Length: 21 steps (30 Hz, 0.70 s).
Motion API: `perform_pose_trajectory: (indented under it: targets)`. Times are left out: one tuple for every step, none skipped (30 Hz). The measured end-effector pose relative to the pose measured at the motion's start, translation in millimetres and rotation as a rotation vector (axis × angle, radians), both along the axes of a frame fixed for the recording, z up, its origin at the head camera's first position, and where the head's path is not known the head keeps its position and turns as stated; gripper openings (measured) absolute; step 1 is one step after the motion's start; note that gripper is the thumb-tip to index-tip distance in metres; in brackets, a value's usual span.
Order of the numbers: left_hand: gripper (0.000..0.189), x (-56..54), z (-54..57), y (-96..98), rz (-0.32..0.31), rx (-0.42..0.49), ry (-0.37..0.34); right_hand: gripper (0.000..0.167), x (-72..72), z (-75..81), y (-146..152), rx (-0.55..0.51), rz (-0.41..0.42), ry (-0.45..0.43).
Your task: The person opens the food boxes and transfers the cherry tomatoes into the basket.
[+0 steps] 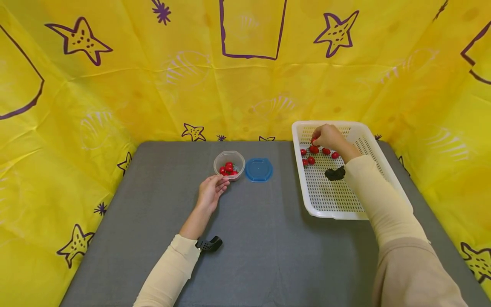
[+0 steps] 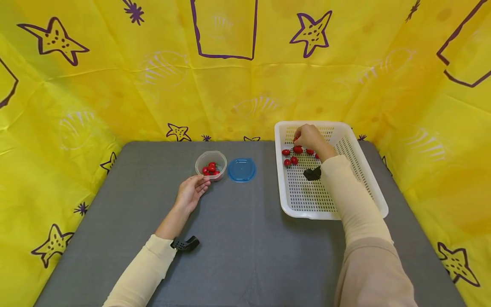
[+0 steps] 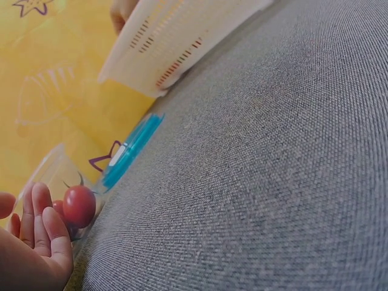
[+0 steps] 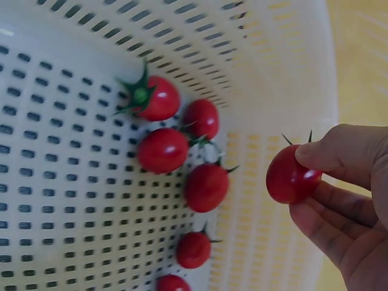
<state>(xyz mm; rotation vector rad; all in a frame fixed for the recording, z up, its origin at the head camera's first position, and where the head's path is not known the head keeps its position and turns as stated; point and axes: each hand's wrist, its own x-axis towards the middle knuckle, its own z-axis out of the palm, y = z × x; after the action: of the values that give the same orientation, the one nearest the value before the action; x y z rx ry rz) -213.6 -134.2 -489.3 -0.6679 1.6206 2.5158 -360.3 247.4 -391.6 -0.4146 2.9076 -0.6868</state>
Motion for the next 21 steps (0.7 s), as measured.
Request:
perform_pose_trajectory:
  targets:
    - [0.007, 0.3, 0.2, 0.0, 0.001, 0.001, -0.003, 0.019, 0.3, -2.1, 1.0, 0.002, -0.003, -0.002]
    - [0.007, 0.5, 0.4, 0.0, -0.001, 0.005, 0.003, 0.020, 0.5, -4.3, 2.1, 0.004, -0.005, -0.004]
    - [0.006, 0.5, 0.2, 0.0, -0.003, 0.010, 0.010, 0.020, 0.3, -6.5, 3.2, 0.004, -0.007, -0.003]
    - [0.006, 0.5, 0.1, -0.1, -0.007, 0.016, 0.019, 0.021, 0.6, -8.5, 4.5, 0.005, -0.011, -0.007]
    - [0.005, 0.5, 0.0, 0.0, -0.008, 0.022, 0.026, 0.021, 1.1, -10.5, 6.1, 0.006, -0.014, -0.010]
    - [0.005, 0.5, -0.1, 0.0, -0.010, 0.028, 0.034, 0.021, 1.6, -12.3, 7.4, 0.010, -0.018, -0.012]
    - [0.005, 0.4, -0.3, 0.1, -0.010, 0.034, 0.040, 0.021, 2.1, -14.2, 9.0, 0.015, -0.021, -0.016]
    - [0.005, 0.2, -0.4, 0.2, -0.010, 0.039, 0.047, 0.021, 2.8, -15.8, 10.5, 0.017, -0.024, -0.023]
    - [0.005, 0.2, -0.5, 0.2, -0.009, 0.042, 0.047, 0.020, 3.2, -17.6, 12.0, 0.023, -0.029, -0.030]
    - [0.005, 0.2, -0.2, 0.2, -0.007, 0.042, 0.045, 0.020, 3.7, -19.1, 13.4, 0.026, -0.032, -0.040]
    - [0.005, 0.2, 0.2, 0.3, -0.002, 0.042, 0.042, 0.019, 4.0, -20.5, 14.6, 0.029, -0.033, -0.047]
    - [0.005, 0.3, 0.5, 0.3, -0.002, 0.041, 0.041, 0.018, 4.0, -22.0, 15.6, 0.035, -0.033, -0.056]
    - [0.005, 0.3, 0.8, 0.2, 0.000, 0.040, 0.039, 0.017, 4.2, -23.6, 16.7, 0.037, -0.034, -0.069]
    - [0.005, 0.5, 1.1, 0.2, -0.001, 0.036, 0.040, 0.016, 4.3, -25.2, 17.7, 0.042, -0.031, -0.077]
    - [0.005, 0.6, 1.3, 0.1, -0.002, 0.035, 0.039, 0.016, 4.3, -27.2, 18.6, 0.049, -0.029, -0.078]
    - [0.005, 0.8, 1.4, -0.1, -0.005, 0.030, 0.039, 0.015, 4.4, -29.0, 19.6, 0.051, -0.030, -0.087]
    - [0.004, 0.9, 1.4, -0.2, -0.008, 0.027, 0.040, 0.014, 4.8, -30.8, 20.3, 0.054, -0.027, -0.092]
    - [0.004, 1.0, 1.4, -0.4, -0.013, 0.025, 0.041, 0.013, 5.4, -32.3, 20.9, 0.056, -0.023, -0.097]
    - [0.004, 1.1, 1.4, -0.6, -0.017, 0.024, 0.042, 0.013, 5.9, -33.9, 21.5, 0.056, -0.021, -0.103]
    - [0.004, 1.3, 1.3, -0.8, -0.021, 0.023, 0.042, 0.013, 6.5, -35.3, 21.7, 0.054, -0.017, -0.105]
    - [0.004, 1.4, 1.3, -1.0, -0.023, 0.026, 0.041, 0.012, 7.2, -36.1, 22.0, 0.050, -0.015, -0.110]
